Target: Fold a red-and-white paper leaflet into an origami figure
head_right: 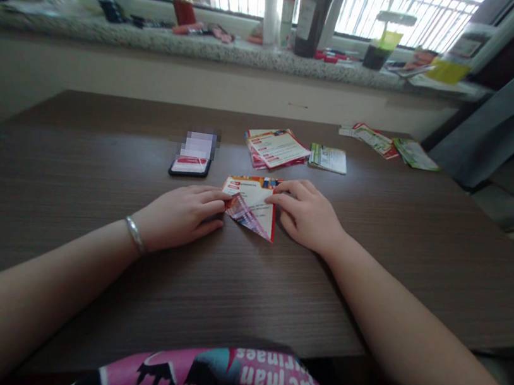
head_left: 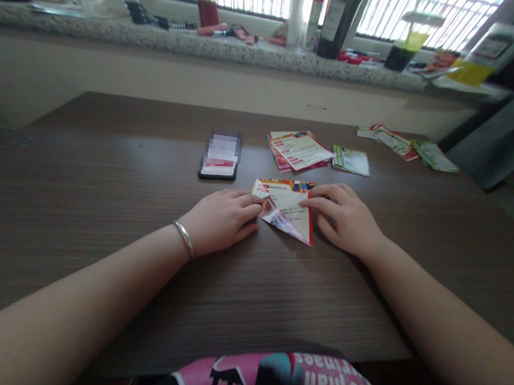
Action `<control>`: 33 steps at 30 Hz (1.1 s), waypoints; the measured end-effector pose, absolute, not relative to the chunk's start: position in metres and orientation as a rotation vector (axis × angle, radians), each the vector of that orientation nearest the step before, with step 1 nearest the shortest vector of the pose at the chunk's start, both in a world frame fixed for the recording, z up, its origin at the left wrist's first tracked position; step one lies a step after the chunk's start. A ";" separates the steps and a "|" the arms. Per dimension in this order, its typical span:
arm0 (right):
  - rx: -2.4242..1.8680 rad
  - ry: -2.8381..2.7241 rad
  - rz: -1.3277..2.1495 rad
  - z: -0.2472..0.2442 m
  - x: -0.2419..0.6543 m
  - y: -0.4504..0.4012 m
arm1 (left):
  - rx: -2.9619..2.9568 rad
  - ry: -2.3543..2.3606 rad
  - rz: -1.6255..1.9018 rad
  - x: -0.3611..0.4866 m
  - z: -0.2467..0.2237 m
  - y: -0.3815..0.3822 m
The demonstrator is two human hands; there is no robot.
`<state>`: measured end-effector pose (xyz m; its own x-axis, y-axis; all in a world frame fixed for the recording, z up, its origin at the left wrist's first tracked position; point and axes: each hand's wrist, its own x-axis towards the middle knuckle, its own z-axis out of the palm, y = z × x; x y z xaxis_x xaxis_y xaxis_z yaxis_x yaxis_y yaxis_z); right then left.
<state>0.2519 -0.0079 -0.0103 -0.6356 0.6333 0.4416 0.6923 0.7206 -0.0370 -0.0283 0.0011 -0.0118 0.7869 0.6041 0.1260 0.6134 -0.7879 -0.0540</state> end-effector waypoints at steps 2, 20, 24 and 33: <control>-1.005 -2.484 -0.233 -0.010 0.250 -0.009 | -2.892 -0.983 -0.173 -0.029 -0.013 0.002; -0.836 -2.720 0.000 -0.020 0.247 -0.002 | -2.751 -1.208 -0.170 -0.028 -0.017 0.001; -0.822 -2.736 -0.028 -0.018 0.243 -0.004 | -2.783 -1.203 -0.181 -0.021 -0.015 -0.007; -0.772 -2.803 -0.130 -0.009 0.233 -0.010 | -2.863 -1.156 -0.100 -0.013 -0.011 -0.022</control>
